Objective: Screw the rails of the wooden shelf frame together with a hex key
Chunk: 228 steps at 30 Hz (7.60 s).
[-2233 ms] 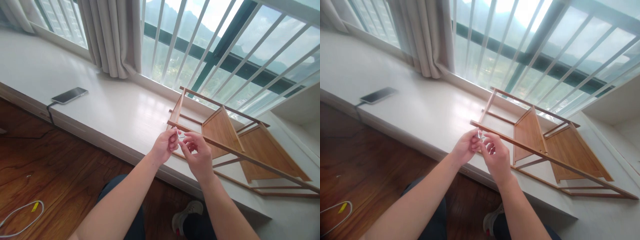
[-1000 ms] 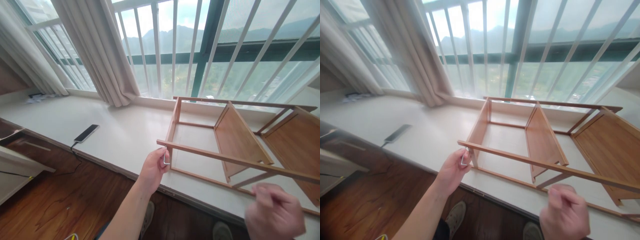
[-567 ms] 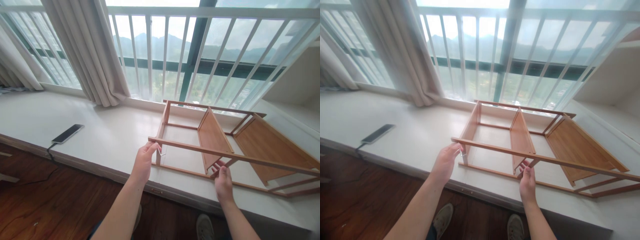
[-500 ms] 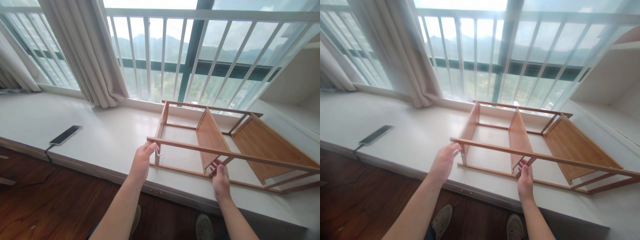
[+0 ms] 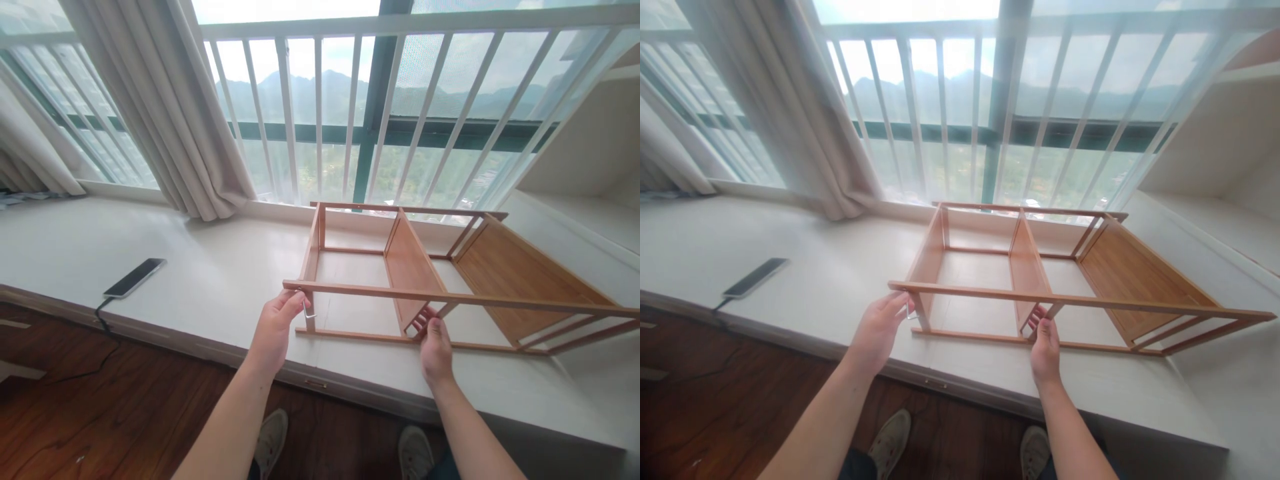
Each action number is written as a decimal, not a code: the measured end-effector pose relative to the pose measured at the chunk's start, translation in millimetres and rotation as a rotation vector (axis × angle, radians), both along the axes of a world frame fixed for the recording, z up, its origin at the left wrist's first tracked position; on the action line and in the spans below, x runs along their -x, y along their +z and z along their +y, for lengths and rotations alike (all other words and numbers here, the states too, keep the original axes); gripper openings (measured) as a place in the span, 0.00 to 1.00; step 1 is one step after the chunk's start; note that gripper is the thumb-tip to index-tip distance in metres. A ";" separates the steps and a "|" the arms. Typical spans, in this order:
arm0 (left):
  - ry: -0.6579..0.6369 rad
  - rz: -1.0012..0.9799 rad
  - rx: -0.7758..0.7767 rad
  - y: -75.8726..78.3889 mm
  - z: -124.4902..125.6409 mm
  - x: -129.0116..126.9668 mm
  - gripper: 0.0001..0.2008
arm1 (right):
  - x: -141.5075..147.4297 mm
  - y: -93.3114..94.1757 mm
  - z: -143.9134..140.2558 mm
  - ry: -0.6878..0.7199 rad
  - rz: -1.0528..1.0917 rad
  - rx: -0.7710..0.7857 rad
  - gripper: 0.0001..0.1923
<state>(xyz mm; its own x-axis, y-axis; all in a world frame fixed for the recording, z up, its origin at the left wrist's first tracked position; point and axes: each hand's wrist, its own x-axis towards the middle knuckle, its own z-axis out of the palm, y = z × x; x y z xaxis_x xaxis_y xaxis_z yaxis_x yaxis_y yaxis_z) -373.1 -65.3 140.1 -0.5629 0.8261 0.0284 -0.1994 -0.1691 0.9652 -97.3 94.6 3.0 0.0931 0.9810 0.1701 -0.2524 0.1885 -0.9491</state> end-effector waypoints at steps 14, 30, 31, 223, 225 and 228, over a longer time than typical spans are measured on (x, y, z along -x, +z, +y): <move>0.155 0.073 0.036 11.7 -32.8 -57.5 0.13 | 7.4 10.8 39.9 0.153 0.006 -0.031 0.31; 0.297 0.178 0.073 11.8 -39.9 -53.2 0.12 | 6.3 69.2 -27.5 -0.333 -0.265 -0.225 0.20; 0.298 0.199 0.075 12.7 -41.8 -52.7 0.13 | 11.0 73.5 -40.7 -0.298 -0.267 -0.290 0.18; -0.077 -0.727 -0.151 14.2 -27.3 -58.0 0.14 | 121.5 133.6 -123.8 0.461 -0.345 -0.905 0.20; -0.074 -0.720 -0.151 13.6 -26.9 -57.5 0.14 | 121.3 131.9 -124.5 0.450 -0.346 -0.892 0.20; -0.073 -0.712 -0.153 13.8 -26.5 -57.3 0.14 | 120.2 130.4 -125.1 0.432 -0.358 -0.881 0.19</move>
<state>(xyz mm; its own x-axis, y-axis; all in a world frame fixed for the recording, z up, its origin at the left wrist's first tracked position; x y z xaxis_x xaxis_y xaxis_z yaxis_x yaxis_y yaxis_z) -315.8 -91.9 153.9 -0.4317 0.8782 -0.2059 -0.7859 -0.2542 0.5636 -217.5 -30.5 133.3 -0.4328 0.4343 0.7900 -0.1938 0.8110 -0.5521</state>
